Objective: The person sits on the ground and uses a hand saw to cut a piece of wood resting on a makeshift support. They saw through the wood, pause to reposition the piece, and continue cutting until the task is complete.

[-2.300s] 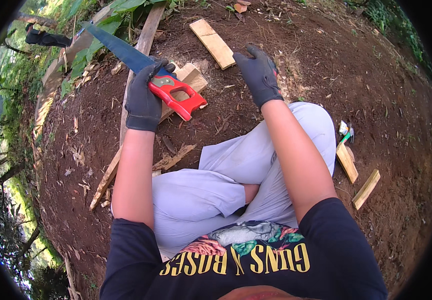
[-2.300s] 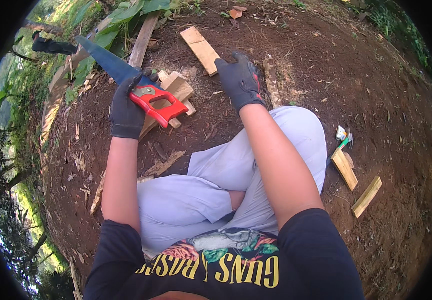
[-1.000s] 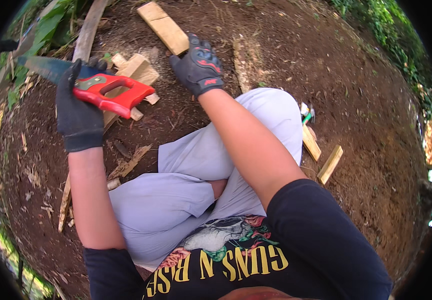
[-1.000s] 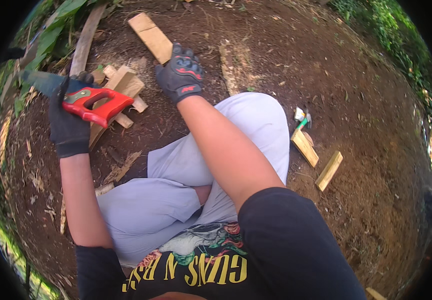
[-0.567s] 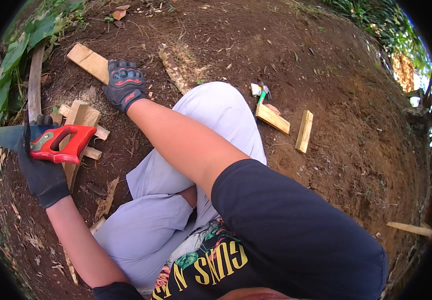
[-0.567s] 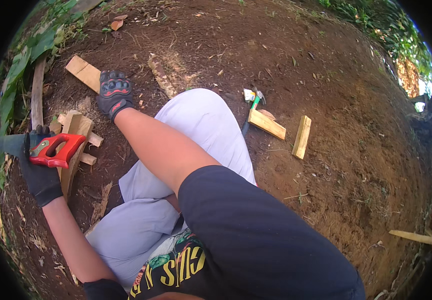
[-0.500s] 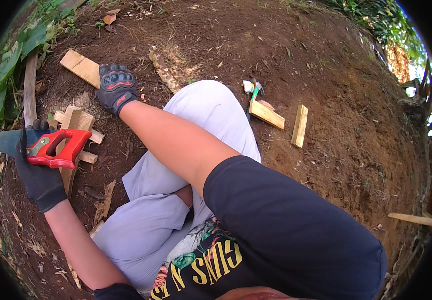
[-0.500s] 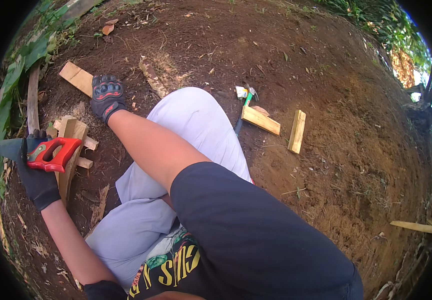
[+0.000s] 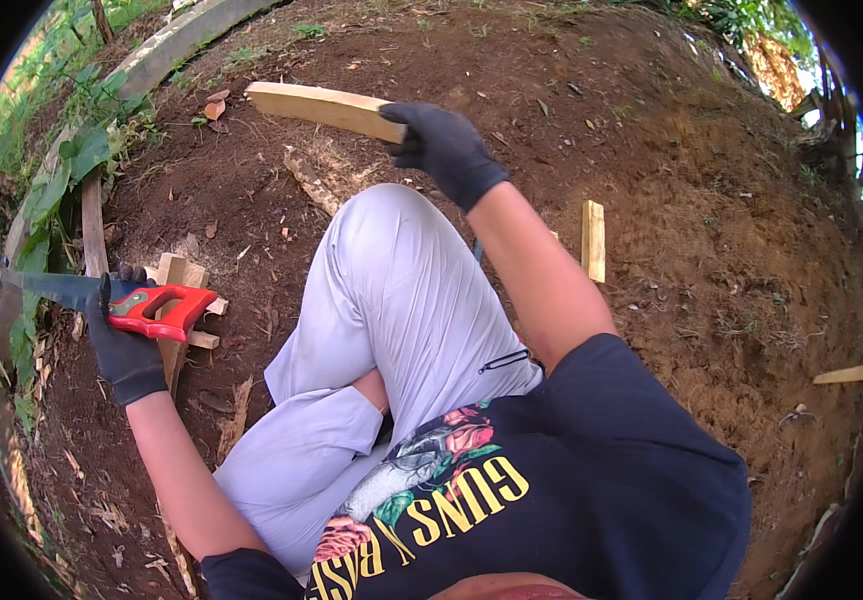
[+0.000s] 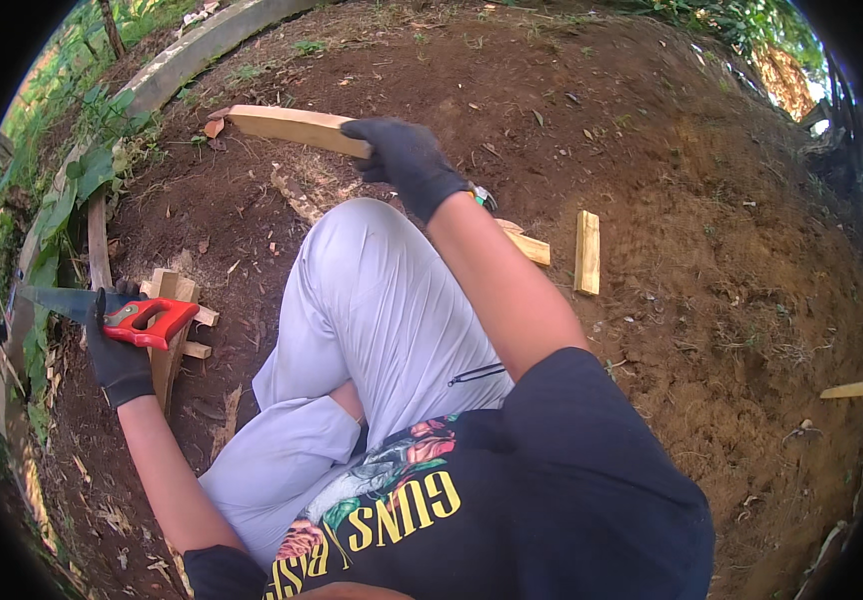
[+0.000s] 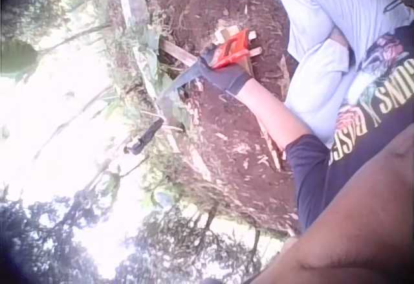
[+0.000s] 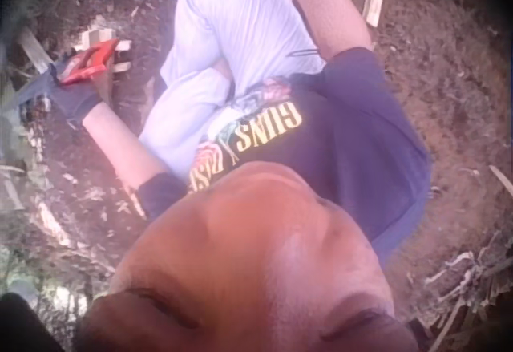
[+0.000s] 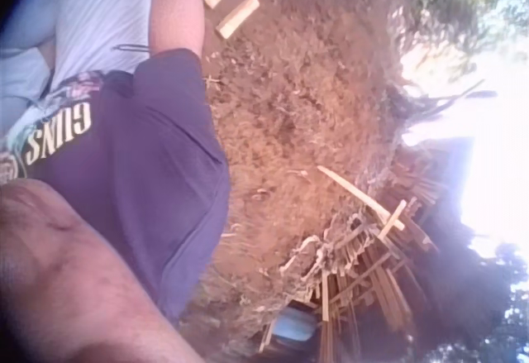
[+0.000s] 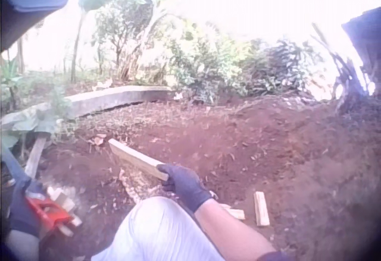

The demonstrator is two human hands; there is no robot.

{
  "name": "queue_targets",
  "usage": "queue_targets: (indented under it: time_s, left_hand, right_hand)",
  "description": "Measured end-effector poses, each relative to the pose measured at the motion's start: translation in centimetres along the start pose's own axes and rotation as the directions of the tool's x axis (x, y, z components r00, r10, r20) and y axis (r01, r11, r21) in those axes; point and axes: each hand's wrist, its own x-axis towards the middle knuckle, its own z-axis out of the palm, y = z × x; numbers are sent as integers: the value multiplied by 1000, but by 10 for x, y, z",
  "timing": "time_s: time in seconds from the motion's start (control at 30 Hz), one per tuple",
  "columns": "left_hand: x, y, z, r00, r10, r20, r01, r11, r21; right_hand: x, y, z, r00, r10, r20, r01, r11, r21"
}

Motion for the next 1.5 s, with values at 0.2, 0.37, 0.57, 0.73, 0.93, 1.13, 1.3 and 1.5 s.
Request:
queue_targets:
  time_s: [0.2, 0.37, 0.57, 0.73, 0.93, 1.13, 1.3, 1.5]
  left_hand:
    - [1, 0, 1, 999, -15, 47, 14, 1000, 22]
    - [6, -2, -1, 999, -11, 47, 11, 1000, 7]
    - [-1, -13, 10, 996, -26, 89, 25, 1000, 13]
    - [2, -6, 6, 999, -41, 20, 41, 999, 36]
    - [-7, -16, 14, 999, -35, 14, 34, 998, 57]
    - [9, -21, -8, 998, -66, 21, 64, 993, 103]
    - [6, -23, -6, 998, -64, 29, 61, 993, 100]
    - [2, -20, -3, 997, -76, 3, 75, 989, 126]
  right_hand:
    - [-92, 19, -179, 817, -299, -494, -235, 609, -757]
    - [-112, 78, -217, 719, -299, -627, -596, 198, -778]
    - [-89, 228, -237, 926, 164, -339, -360, 120, -925]
    - [-98, 213, -235, 938, 156, -311, -329, 111, -938]
    - [-95, 256, -279, 943, -154, -294, -305, -52, -951]
    - [-71, 284, -297, 952, -257, -165, -218, -198, -955]
    - [-58, 260, -299, 981, -69, -180, -185, -77, -980]
    - [-32, 226, -287, 974, -163, -158, -176, -107, -978]
